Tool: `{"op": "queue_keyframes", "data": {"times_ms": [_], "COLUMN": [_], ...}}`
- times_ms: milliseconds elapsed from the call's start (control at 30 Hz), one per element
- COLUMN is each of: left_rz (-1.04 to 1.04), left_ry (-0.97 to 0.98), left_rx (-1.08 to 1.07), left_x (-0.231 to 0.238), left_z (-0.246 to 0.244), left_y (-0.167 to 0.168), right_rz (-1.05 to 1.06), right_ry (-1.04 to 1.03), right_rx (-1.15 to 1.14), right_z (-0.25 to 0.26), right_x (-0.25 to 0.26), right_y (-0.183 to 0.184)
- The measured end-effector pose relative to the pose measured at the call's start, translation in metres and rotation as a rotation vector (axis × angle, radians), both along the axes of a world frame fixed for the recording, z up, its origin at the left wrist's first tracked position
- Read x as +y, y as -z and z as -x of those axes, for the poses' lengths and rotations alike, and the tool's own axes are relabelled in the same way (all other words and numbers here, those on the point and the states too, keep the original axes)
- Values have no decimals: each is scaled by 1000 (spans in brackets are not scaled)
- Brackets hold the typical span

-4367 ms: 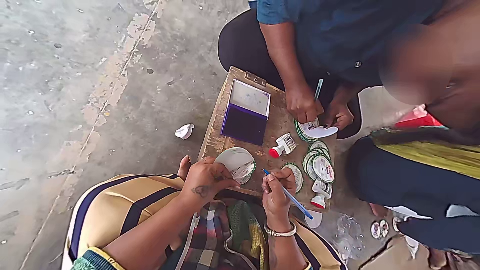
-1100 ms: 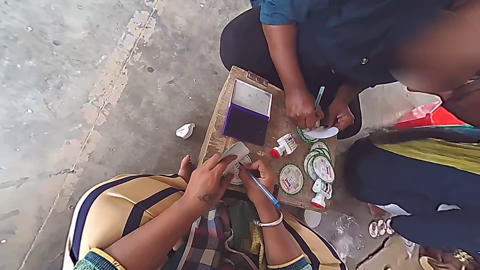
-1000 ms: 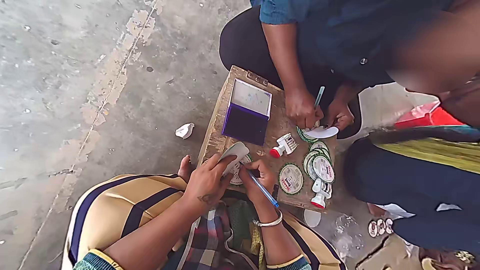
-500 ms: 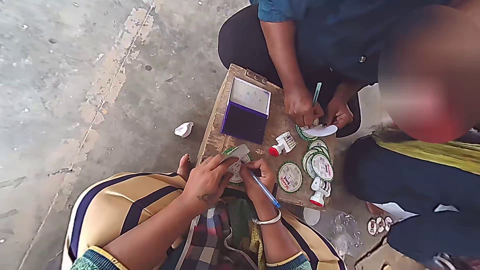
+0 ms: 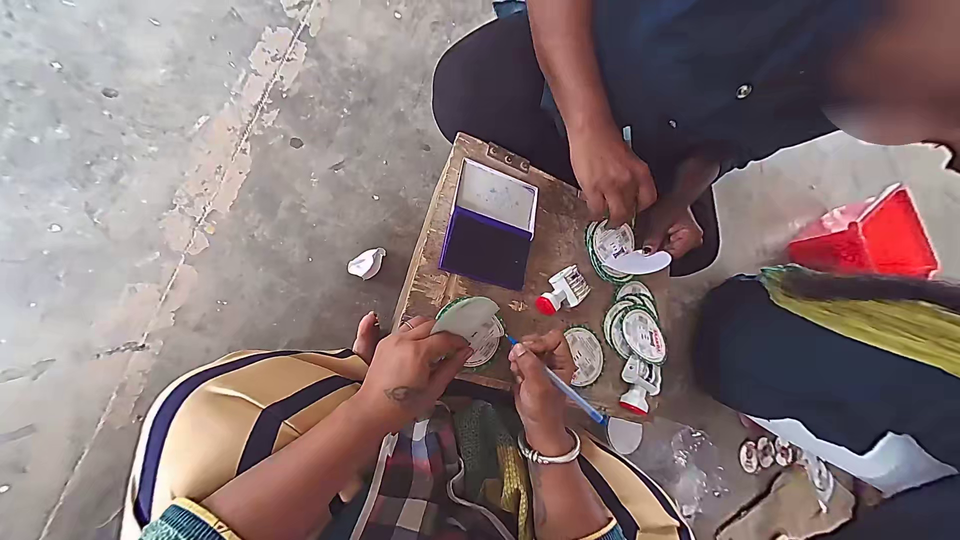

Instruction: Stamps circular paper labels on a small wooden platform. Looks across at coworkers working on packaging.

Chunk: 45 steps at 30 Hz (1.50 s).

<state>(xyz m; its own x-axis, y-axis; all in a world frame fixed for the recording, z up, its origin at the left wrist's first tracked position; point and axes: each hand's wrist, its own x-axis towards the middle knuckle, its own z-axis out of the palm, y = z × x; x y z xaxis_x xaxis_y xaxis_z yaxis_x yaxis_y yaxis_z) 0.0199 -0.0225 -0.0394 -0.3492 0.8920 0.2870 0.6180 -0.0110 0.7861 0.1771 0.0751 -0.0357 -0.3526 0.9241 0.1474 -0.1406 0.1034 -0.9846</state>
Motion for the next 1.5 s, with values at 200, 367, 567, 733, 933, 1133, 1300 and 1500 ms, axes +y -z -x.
{"op": "queue_keyframes", "data": {"times_ms": [200,367,567,733,933,1133,1300,1500], "left_rz": [-29,-79,-63,-40,-5,23,29,30], "left_ry": [-77,-152,-106,-135,-128,-122,-115,-116], "left_rx": [21,52,25,47,69,59,47,53], "left_x": [1,1,2,1,2,2,3,3], "left_z": [-5,-6,-5,-6,-8,-7,-7,-7], "left_y": [1,6,2,4,6,3,2,2], "right_rz": [-382,-445,-350,-352,-342,-308,-290,-282], "right_ry": [-161,-177,-168,-182,-171,-165,-133,-179], "right_rx": [-272,-404,-431,-440,-453,-449,-434,-414], "right_z": [-4,7,13,14,14,16,18,17], "right_x": [-1,7,9,10,9,7,7,8], "right_y": [8,5,6,6,7,5,4,5]}}
